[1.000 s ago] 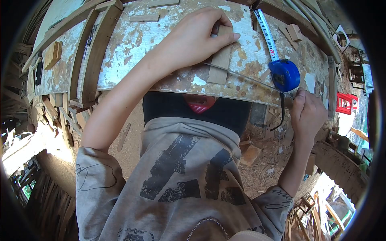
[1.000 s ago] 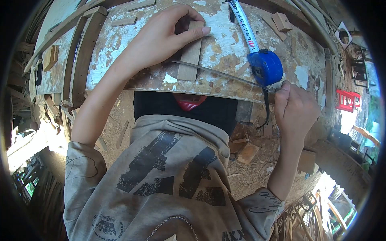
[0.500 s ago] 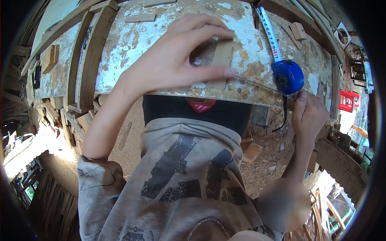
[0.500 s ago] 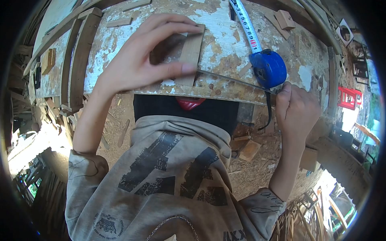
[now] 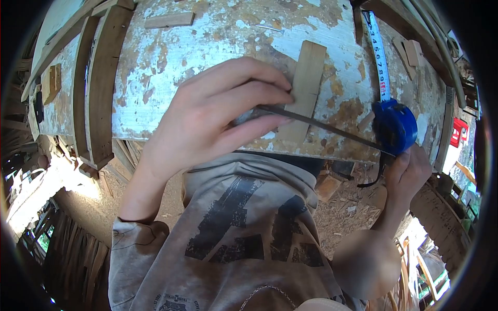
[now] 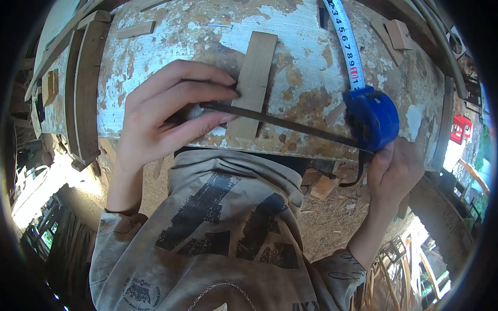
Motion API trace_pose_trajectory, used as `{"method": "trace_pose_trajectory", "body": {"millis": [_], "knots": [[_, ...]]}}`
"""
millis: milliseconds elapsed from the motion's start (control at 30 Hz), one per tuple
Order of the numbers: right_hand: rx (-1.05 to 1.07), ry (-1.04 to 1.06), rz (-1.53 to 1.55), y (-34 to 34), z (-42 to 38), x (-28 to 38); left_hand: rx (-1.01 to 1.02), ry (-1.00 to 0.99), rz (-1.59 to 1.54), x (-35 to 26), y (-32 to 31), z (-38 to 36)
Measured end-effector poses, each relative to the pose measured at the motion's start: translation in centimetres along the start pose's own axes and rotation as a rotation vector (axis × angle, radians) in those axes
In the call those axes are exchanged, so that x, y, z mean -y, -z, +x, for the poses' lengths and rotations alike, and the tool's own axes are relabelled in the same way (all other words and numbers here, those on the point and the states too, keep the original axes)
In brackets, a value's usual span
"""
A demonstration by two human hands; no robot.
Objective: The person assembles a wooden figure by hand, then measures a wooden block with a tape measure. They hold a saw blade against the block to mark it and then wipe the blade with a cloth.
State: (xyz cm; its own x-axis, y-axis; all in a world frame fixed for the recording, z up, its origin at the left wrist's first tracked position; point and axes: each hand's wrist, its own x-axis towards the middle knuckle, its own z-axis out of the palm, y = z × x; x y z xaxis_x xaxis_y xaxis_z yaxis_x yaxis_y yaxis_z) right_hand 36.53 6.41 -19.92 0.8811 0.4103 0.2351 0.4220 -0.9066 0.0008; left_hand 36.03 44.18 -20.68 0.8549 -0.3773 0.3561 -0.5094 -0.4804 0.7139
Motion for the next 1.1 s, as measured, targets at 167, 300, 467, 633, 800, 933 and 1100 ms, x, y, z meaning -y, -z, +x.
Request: {"method": "trace_pose_trajectory", "body": {"millis": [167, 300, 467, 633, 800, 933, 1100], "knots": [[-0.001, -0.034, 0.041, -0.5, -0.1, 0.0, 0.039, -0.016, -0.051, 0.8, 0.3, -0.2], [-0.013, -0.023, 0.065, -0.6, 0.0, 0.0, 0.065, -0.006, -0.074, 0.8, 0.5, 0.1], [-0.033, -0.011, 0.054, -0.7, 0.1, 0.2, 0.066, -0.005, -0.084, 1.0, 0.4, -0.1], [-0.029, -0.016, 0.055, -0.6, 0.1, 0.2, 0.063, -0.037, -0.076, 1.1, 0.4, 0.0], [-0.027, -0.022, 0.055, -0.6, 0.1, 0.1, 0.053, -0.05, -0.067, 1.2, 0.3, 0.0], [-0.022, -0.033, 0.072, -0.6, 0.2, 0.2, 0.038, -0.058, -0.052, 1.0, 0.3, 0.1], [-0.036, -0.038, 0.075, -0.8, 0.1, 0.1, 0.026, -0.087, -0.088, 1.3, -0.2, 0.2]]}}
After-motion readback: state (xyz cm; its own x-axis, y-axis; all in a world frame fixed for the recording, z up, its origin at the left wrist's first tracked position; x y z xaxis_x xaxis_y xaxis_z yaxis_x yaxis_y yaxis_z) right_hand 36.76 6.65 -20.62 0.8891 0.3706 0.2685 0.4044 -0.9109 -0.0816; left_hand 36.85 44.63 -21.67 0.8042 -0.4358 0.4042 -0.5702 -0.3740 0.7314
